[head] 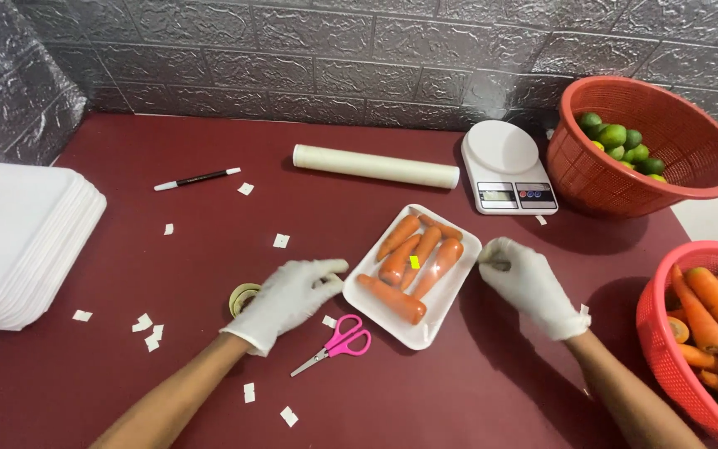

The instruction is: Wrapping a tray of carrots in plastic film and applying adhesive labels using scissors.

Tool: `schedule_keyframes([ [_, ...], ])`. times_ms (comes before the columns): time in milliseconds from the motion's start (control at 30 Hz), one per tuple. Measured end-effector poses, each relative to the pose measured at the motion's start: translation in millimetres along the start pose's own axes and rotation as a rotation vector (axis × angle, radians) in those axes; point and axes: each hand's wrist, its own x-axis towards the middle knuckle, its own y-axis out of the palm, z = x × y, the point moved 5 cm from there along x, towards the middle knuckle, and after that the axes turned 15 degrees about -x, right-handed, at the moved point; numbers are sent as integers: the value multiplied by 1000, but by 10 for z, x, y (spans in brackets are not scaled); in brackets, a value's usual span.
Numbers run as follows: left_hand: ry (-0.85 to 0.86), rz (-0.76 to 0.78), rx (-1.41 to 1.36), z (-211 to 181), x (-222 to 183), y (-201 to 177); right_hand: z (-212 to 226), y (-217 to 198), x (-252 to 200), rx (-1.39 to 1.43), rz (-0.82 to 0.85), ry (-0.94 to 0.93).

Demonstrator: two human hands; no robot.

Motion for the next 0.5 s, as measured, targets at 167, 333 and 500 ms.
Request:
schedule_keyframes([
  [167, -51, 51, -73, -421, -341, 27, 302, -150, 38, 772, 206, 130],
  [333, -101, 164, -134, -617, -470, 49, 309, 22, 212, 1023, 254, 148],
  [500, -64, 144, -162, -560, -445, 79, 447, -71, 172, 984, 264, 150],
])
